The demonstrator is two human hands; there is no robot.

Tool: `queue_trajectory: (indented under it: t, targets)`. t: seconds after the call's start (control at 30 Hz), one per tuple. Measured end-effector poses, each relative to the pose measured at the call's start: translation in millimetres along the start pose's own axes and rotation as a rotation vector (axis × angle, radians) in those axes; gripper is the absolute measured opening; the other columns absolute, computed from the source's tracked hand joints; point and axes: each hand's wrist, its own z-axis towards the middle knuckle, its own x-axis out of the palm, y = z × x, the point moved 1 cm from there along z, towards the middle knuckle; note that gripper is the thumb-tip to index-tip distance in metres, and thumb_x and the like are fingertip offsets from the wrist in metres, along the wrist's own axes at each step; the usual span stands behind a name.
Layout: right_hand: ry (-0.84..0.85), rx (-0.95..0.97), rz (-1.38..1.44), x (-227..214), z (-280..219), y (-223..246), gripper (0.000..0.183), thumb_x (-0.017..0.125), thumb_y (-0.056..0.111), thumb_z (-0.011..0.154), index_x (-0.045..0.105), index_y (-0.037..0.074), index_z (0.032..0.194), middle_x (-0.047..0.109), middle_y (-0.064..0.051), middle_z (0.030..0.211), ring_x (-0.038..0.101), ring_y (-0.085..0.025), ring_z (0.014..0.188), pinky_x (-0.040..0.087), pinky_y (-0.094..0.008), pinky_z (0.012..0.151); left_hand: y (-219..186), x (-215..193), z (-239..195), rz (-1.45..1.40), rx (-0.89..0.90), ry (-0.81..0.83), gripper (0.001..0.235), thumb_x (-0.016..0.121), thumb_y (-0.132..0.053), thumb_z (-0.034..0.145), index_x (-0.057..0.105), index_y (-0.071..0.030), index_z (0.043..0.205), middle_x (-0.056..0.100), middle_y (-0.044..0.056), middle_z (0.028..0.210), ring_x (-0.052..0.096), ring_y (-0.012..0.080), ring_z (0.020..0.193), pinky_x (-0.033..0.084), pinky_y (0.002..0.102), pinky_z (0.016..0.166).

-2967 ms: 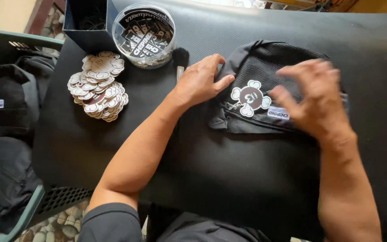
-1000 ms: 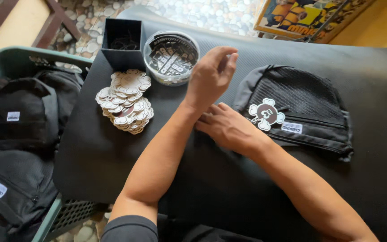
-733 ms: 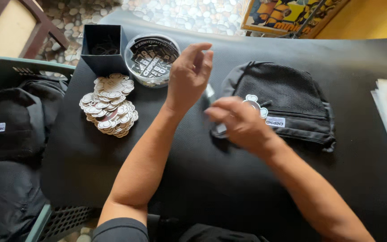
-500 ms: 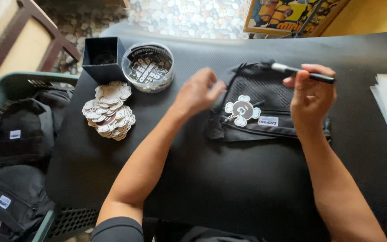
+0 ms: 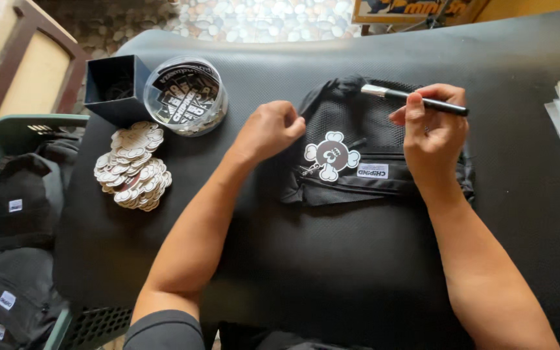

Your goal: The person attaches a small bear-shaped keychain to the zipper of a black mesh bag. They then use a brush to dust the bag and place it into a clear plastic bag.

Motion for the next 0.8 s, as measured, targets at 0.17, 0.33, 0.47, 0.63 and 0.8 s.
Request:
queue_trajectory:
  t: [0.17,0.33,0.47,0.63,0.8]
  targets:
    - [0.302,0.015,0.119,11.5,-8.8,31.5,0.022,0.055,0.018,0.112,0.059,-0.003,0.111,0.069,-0.014,0.076,0.072,-0.022,0.069,0.056,-0.03,0.069,24.8,-2.1,9.4,-0.145,-0.014,0.082,0.027,0.064,-0.039,0.091,0.075,-0.015,0.086,0.071,-0.002,0.08,0.06,0.0114,0.076,0.047,0.03,0.072]
    - [0.424,0.058,0.205,18.7,-5.2,30.9,0.02,0.057,0.019,0.11,0.061,0.0,0.117,0.071,-0.013,0.082,0.071,-0.019,0.076,0.056,-0.032,0.078,41.0,2.7,18.8,-0.145,0.08,0.092,0.028,0.065,-0.041,0.092,0.077,-0.016,0.086,0.07,-0.001,0.079,0.06,0.0133,0.075,0.046,0.032,0.072]
    - [0.194,-0.125,-0.033,10.7,-4.9,34.1,0.016,0.056,0.006,0.115,0.064,-0.006,0.119,0.064,-0.02,0.102,0.068,-0.028,0.079,0.056,-0.037,0.078,41.8,1.9,18.8,-0.186,0.065,0.113,0.03,0.064,-0.041,0.093,0.074,-0.014,0.084,0.068,-0.001,0.076,0.059,0.012,0.074,0.046,0.031,0.072]
    - [0.362,0.075,0.183,21.1,-12.9,33.4,0.023,0.052,0.021,0.114,0.06,-0.001,0.118,0.066,-0.014,0.074,0.069,-0.019,0.068,0.055,-0.031,0.076,43.5,1.8,19.6,-0.237,0.035,0.125,0.027,0.065,-0.04,0.092,0.071,-0.016,0.081,0.064,-0.004,0.072,0.055,0.0098,0.071,0.045,0.029,0.069]
    - [0.401,0.114,0.244,16.6,-15.2,35.1,0.033,0.05,0.025,0.111,0.061,-0.006,0.114,0.063,-0.018,0.072,0.067,-0.023,0.06,0.055,-0.03,0.061,42.5,2.7,19.3,-0.243,0.005,0.133,0.026,0.065,-0.041,0.091,0.072,-0.017,0.083,0.065,-0.004,0.077,0.056,0.0087,0.074,0.045,0.029,0.071]
